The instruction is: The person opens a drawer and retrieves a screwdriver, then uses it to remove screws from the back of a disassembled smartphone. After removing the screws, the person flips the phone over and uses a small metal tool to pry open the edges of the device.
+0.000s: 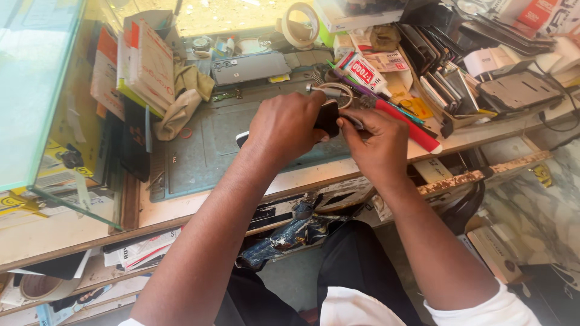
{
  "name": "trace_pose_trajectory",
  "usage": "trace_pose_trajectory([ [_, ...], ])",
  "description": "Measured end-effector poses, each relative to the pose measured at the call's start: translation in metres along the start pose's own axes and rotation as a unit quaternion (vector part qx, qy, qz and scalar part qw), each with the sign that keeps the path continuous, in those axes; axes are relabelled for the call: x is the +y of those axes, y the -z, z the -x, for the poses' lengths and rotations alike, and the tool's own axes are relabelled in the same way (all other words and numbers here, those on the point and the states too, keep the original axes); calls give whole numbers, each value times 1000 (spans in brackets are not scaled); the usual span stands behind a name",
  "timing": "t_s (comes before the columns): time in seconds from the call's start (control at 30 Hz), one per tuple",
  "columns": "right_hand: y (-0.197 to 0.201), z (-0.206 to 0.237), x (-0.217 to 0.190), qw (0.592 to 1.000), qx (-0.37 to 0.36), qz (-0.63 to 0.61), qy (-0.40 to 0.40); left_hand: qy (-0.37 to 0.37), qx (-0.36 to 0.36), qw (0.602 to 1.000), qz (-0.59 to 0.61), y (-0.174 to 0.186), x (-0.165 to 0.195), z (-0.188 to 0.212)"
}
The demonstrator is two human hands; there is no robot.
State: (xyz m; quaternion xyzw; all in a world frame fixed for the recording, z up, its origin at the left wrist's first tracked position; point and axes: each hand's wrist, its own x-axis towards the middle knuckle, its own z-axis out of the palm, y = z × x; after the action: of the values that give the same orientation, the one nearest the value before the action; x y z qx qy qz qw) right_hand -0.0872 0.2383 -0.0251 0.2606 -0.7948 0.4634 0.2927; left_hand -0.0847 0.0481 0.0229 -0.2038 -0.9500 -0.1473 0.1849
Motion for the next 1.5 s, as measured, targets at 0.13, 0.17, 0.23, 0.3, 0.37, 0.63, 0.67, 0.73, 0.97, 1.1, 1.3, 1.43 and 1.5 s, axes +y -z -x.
trace_pose_trajectory([
  [0.13, -6, 8, 12, 997, 5, -54, -56, 3, -13, 998, -54, -17, 11, -4],
  [0.17, -8, 10, 13, 997, 9, -61, -53, 3, -12, 998, -67, -19, 13, -5],
  [0.23, -11, 12, 14, 998, 27, -41, -37, 7, 9, 998, -54, -19, 13, -3],
  [0.3, -13, 14, 13, 998, 57, 19, -9, 13, -5, 999, -46, -20, 17, -4],
  [0.37, -14, 15, 11, 998, 66, 0, 4, 27, -41, 998, -51, -17, 17, -6],
  [0.63, -5, 0, -1, 997, 36, 51, 46, 25, -41, 998, -46, -17, 17, -4],
  [0.67, 1, -5, 0, 996, 3, 65, 53, 27, -45, 997, -49, -15, 17, -6],
  [0.73, 13, -12, 1, 992, -47, 87, 76, 27, -47, 997, -52, -13, 18, -5],
  [0.97, 24, -22, 3, 983, -85, 79, 144, 33, -85, 996, -12, 9, 6, 13],
  [1.1, 26, -20, -1, 985, -104, 71, 120, 84, -53, 985, 138, 25, -26, 52],
  [1.3, 36, -26, -14, 945, -143, 201, 214, 117, 45, 941, 314, 5, -34, 78],
  [1.43, 30, -31, -25, 910, -153, 262, 282, 112, 36, 950, 289, 1, -39, 74],
  [1.5, 25, -35, -30, 899, -155, 266, 310, 110, 39, 951, 287, 3, -40, 73],
])
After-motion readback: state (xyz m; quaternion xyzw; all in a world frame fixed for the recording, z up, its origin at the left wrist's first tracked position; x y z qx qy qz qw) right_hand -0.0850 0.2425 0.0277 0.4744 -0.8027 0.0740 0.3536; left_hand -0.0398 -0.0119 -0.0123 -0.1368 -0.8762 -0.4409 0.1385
